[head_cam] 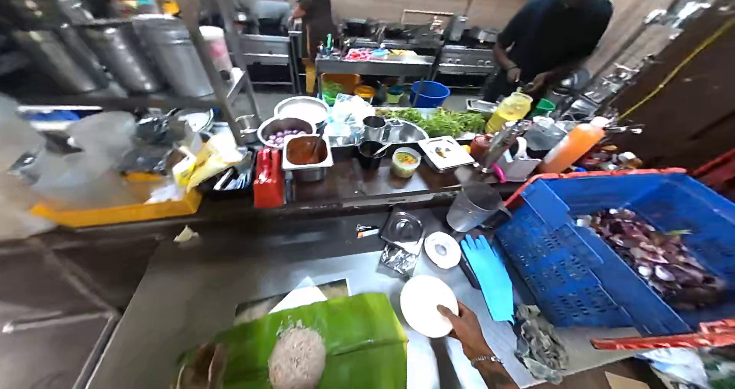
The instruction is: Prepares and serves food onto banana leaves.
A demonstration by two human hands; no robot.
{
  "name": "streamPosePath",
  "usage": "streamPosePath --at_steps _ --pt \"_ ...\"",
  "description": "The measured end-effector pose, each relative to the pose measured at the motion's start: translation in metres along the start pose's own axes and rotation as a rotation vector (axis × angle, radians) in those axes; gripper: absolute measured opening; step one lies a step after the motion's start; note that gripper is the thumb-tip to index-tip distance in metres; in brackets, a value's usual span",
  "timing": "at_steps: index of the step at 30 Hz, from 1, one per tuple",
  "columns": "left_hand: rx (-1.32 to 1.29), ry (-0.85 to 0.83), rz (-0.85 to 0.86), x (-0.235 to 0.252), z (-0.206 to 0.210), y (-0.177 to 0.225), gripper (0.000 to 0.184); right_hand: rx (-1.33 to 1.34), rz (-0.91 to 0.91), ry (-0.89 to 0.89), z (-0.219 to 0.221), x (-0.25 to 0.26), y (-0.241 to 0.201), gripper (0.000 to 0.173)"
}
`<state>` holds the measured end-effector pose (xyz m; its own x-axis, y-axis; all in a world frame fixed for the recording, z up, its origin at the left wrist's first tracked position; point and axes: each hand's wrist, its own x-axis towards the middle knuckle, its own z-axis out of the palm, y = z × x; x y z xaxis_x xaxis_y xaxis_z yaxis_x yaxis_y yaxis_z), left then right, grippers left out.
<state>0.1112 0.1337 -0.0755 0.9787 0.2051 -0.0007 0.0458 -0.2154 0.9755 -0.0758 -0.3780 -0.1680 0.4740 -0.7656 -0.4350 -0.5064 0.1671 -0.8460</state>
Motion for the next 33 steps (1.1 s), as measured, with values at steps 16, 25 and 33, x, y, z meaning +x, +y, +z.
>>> streamPosePath --at_steps 16,25,33 --pt "-0.567 0.261 -0.198 0.240 0.419 0.178 0.095 -0.290 -0.520 0.109 -0.033 0.024 -0.095 0.026" --pt "-0.628 0.052 -0.171 0.114 0.306 0.125 0.069 -0.303 -1.011 -0.023 0.018 0.027 -0.199 0.019" --pt "-0.660 -0.145 -0.267 -0.021 0.211 0.070 0.070 -0.795 -0.959 -0.216 0.123 -0.051 -0.232 0.040"
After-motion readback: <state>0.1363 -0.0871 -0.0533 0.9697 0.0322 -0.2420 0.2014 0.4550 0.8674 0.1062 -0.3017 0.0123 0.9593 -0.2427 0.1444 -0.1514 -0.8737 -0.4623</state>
